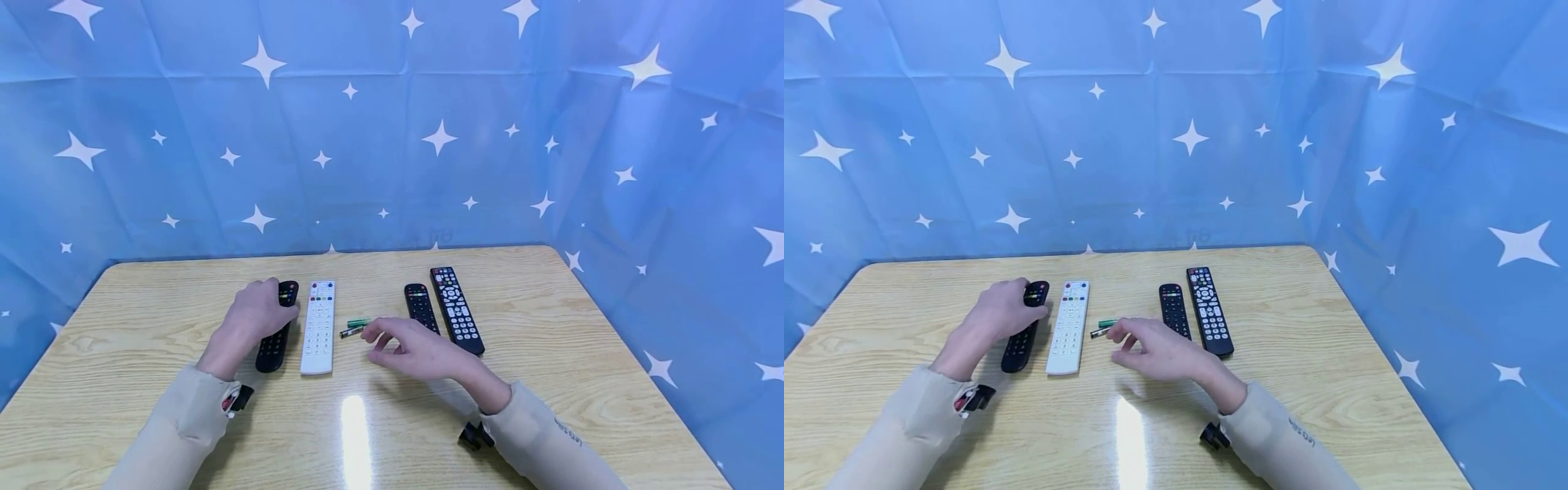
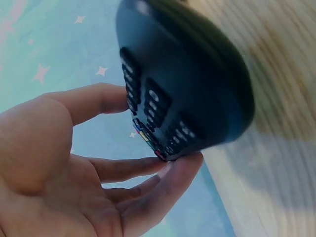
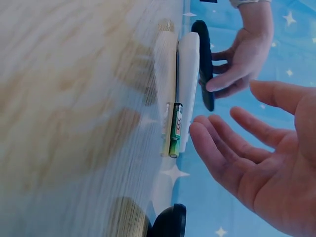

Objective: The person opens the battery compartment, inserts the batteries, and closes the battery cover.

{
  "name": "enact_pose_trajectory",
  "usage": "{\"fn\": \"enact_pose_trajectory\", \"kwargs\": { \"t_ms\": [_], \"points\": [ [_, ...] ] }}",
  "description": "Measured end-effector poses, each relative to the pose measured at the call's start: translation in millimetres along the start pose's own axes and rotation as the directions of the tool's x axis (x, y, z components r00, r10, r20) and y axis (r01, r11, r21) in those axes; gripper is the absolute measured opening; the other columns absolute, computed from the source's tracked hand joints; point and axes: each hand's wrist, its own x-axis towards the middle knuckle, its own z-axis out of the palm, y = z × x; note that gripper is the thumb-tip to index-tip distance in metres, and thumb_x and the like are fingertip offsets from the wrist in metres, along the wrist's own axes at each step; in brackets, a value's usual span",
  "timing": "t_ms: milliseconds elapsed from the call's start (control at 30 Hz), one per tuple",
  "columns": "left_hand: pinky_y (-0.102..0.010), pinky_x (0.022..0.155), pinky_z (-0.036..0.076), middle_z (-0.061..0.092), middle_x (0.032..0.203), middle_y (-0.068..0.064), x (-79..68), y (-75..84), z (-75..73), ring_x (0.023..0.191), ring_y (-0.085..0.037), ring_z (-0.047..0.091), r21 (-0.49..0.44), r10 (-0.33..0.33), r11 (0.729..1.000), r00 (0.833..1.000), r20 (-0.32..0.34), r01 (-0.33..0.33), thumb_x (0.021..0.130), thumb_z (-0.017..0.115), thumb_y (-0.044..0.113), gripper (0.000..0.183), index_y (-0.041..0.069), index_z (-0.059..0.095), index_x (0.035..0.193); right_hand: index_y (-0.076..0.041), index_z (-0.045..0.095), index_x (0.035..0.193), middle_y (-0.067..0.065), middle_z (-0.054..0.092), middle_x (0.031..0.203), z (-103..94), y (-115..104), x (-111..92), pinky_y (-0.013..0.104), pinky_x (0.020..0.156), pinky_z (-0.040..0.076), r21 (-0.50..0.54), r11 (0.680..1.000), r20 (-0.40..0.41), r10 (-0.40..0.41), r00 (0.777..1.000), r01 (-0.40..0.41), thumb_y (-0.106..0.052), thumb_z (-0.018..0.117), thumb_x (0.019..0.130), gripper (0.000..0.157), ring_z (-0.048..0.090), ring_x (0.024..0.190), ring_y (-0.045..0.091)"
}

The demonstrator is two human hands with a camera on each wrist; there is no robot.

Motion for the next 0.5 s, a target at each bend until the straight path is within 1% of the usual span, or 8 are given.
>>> {"fn": "enact_pose_trajectory", "kwargs": {
  "t_ms": [167,333,500],
  "points": [
    [-0.041,0.063,0.054,0.061,0.107,-0.030,-3.9,5.8,-4.0,0.078,-0.033,0.060,-0.019,0.040,0.999,0.998,-0.048,-0.041,0.093,0.067,0.028,0.059,-0.017,0.053,0.127,-0.003,0.060,0.133,0.012,0.063,0.128,0.3,0,0,0.028,0.089,0.056,0.003,1.000,0.000,0.004,1.000,-0.004,-0.019,0.062,0.105,0.032,0.063,0.112,0.017],
    [-0.043,0.066,0.056,0.060,0.111,-0.030,-8.1,10.9,-6.1,0.084,-0.035,0.061,-0.053,0.062,0.996,0.995,-0.073,-0.066,0.094,0.068,0.028,0.063,-0.015,0.049,0.136,-0.003,0.060,0.133,0.012,0.063,0.128,0.7,0,0,0.028,0.088,0.056,0.002,1.000,0.003,0.004,1.000,-0.004,-0.020,0.062,0.105,0.032,0.063,0.111,0.016],
    [-0.050,0.082,0.056,0.060,0.124,-0.032,-10.9,16.8,-6.8,0.101,-0.039,0.062,-0.094,0.101,0.989,0.989,-0.109,-0.111,0.095,0.068,0.028,0.067,-0.012,0.045,0.145,-0.003,0.060,0.132,0.012,0.064,0.127,0.9,0,1,0.028,0.089,0.056,0.001,1.000,0.006,0.002,1.000,-0.002,-0.018,0.062,0.105,0.032,0.063,0.111,0.016]
  ]
}}
